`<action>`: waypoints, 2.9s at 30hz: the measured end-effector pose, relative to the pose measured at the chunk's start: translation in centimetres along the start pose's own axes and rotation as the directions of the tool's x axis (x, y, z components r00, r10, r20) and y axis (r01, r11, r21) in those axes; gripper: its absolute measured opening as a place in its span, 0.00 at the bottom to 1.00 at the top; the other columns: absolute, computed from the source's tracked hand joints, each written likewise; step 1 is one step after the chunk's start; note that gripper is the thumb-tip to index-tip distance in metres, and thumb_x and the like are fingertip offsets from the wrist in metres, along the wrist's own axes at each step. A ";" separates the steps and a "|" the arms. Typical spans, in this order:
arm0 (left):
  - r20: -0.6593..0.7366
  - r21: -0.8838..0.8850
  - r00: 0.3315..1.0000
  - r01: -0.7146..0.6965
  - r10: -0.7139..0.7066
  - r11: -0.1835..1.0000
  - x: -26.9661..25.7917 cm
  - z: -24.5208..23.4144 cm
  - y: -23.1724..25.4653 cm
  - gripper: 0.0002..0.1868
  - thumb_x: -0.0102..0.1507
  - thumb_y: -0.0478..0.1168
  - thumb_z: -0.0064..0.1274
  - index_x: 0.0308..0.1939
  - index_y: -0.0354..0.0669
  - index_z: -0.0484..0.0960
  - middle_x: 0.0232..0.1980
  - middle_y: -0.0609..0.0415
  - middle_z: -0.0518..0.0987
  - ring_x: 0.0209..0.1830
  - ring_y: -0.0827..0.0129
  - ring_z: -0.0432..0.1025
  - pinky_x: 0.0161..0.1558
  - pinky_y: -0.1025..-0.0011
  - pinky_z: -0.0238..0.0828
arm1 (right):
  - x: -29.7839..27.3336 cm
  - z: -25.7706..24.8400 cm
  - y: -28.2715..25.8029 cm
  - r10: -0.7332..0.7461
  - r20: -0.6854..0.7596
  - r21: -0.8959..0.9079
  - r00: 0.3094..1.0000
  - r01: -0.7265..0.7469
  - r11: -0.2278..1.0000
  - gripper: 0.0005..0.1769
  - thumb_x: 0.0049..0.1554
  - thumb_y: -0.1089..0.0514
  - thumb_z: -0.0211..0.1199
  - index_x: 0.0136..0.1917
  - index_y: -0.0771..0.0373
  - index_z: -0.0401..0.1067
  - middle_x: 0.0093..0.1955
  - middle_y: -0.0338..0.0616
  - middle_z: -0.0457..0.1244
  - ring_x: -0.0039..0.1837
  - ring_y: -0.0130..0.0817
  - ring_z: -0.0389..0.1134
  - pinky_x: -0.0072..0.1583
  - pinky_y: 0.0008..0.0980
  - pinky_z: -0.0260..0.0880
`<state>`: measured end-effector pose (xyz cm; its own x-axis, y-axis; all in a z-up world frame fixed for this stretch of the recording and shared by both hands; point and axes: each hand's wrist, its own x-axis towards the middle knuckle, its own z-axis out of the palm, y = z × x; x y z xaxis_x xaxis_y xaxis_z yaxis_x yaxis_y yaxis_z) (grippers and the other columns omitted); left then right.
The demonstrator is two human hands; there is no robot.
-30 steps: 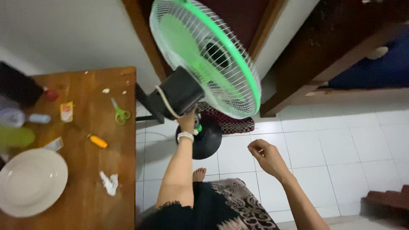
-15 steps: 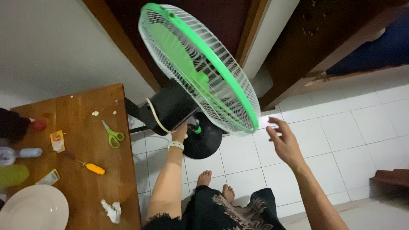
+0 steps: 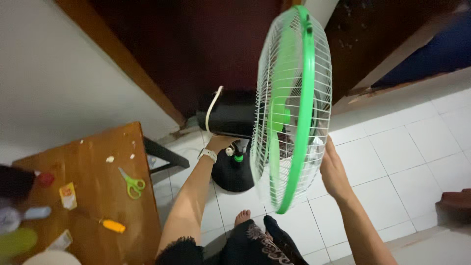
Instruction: The person assembles a green pedestal fan by attaching a green plastic ring to the front grille, then securing the grille to the fan head. They use a screwdriver to tighten a screw on the ring and adjust the fan head angle.
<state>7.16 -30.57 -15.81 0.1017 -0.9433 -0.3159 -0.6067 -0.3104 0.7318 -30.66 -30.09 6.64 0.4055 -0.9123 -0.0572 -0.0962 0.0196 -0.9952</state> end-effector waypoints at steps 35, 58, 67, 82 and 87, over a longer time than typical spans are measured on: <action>-0.592 -0.251 0.768 0.113 -0.245 0.961 -14.5 -12.2 9.1 0.17 0.67 0.43 0.54 0.56 0.37 0.79 0.53 0.46 0.82 0.49 0.57 0.78 0.49 0.61 0.74 | -0.8 10.4 -0.3 -0.004 -0.009 -0.082 1.000 0.003 0.997 0.48 0.56 0.50 0.66 0.81 0.62 0.44 0.71 0.53 0.49 0.61 0.39 0.66 0.53 0.36 0.78; -0.042 0.999 0.669 0.047 0.742 0.014 -23.4 -8.5 30.4 0.22 0.65 0.42 0.46 0.64 0.50 0.76 0.77 0.51 0.66 0.80 0.66 0.54 0.79 0.44 0.36 | 0.9 -2.2 2.4 0.036 0.059 -0.100 0.998 -0.030 0.995 0.38 0.58 0.48 0.63 0.76 0.63 0.57 0.74 0.55 0.54 0.68 0.45 0.65 0.55 0.40 0.77; -0.009 1.000 0.604 -0.006 0.797 0.016 -22.3 -8.8 29.4 0.17 0.68 0.44 0.47 0.60 0.47 0.79 0.74 0.53 0.71 0.78 0.68 0.58 0.80 0.48 0.40 | 14.0 -2.4 -0.4 -0.043 0.119 -0.149 0.992 0.060 0.987 0.38 0.61 0.45 0.60 0.77 0.62 0.55 0.76 0.56 0.53 0.66 0.46 0.65 0.59 0.40 0.74; -0.168 0.985 0.719 0.150 0.674 0.086 -23.4 -6.7 30.8 0.18 0.70 0.45 0.45 0.64 0.51 0.76 0.76 0.58 0.68 0.79 0.70 0.56 0.80 0.48 0.43 | 28.4 -0.6 -4.0 -0.195 0.479 -0.071 0.856 0.259 0.963 0.48 0.60 0.36 0.56 0.83 0.59 0.43 0.84 0.53 0.43 0.83 0.50 0.43 0.77 0.53 0.47; -0.235 0.968 0.773 0.240 0.590 0.072 -23.6 -5.8 32.0 0.19 0.69 0.45 0.45 0.64 0.51 0.74 0.77 0.58 0.66 0.79 0.70 0.55 0.79 0.48 0.44 | 30.6 -0.6 -4.5 -0.163 0.503 -0.150 0.849 0.272 0.951 0.43 0.60 0.43 0.60 0.81 0.57 0.49 0.81 0.52 0.44 0.82 0.49 0.44 0.76 0.52 0.52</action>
<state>-10.13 -18.97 18.54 -0.0939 -0.9395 0.3294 -0.7826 -0.1349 -0.6078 -18.33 -58.33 9.41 0.8173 -0.5716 0.0733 -0.1180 -0.2906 -0.9495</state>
